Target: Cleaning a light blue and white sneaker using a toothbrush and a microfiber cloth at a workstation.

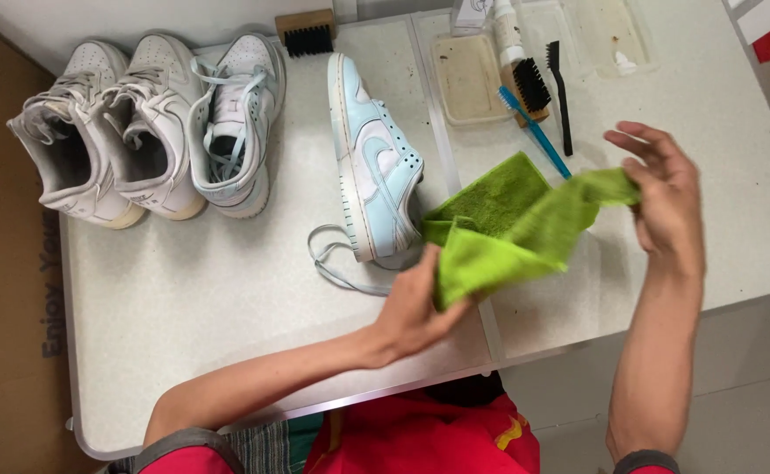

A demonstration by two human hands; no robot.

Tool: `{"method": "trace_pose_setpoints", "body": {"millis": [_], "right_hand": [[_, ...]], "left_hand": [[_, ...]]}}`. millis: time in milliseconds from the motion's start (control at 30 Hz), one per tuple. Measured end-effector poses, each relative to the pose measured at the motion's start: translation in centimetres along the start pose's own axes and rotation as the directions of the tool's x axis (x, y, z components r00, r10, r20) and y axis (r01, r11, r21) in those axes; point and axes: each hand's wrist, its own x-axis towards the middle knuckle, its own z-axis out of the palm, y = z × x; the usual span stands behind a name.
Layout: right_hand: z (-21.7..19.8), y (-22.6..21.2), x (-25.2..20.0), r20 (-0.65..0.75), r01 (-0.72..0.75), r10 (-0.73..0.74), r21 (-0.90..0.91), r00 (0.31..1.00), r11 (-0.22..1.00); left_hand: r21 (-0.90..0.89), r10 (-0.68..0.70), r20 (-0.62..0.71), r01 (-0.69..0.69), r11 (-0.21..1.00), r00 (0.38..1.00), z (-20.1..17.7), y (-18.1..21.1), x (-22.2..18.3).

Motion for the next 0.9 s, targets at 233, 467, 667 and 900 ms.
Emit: {"method": "trace_pose_setpoints", "body": {"millis": [233, 467, 667, 900], "right_hand": [[3.7, 0.0, -0.9, 0.259, 0.055, -0.022, -0.122, 0.966, 0.991], [1.2, 4.8, -1.0, 0.264, 0.098, 0.108, -0.661, 0.959, 0.744], [1.2, 6.0, -2.5, 0.094, -0.005, 0.117, -0.760, 0.989, 0.650], [-0.7, 3.1, -0.3, 0.017, 0.290, -0.295, -0.249, 0.955, 0.924]], "left_hand": [[0.047, -0.325, 0.058, 0.323, 0.945, 0.944, -2.2, 1.0, -0.5], [0.037, -0.072, 0.198, 0.066, 0.997, 0.978, -1.8, -1.4, -2.1], [0.215, -0.051, 0.361, -0.030, 0.976, 0.931, -1.1, -3.6, -2.3], [-0.109, 0.221, 0.023, -0.217, 0.970, 0.975, -5.4, -1.6, 1.6]]}}
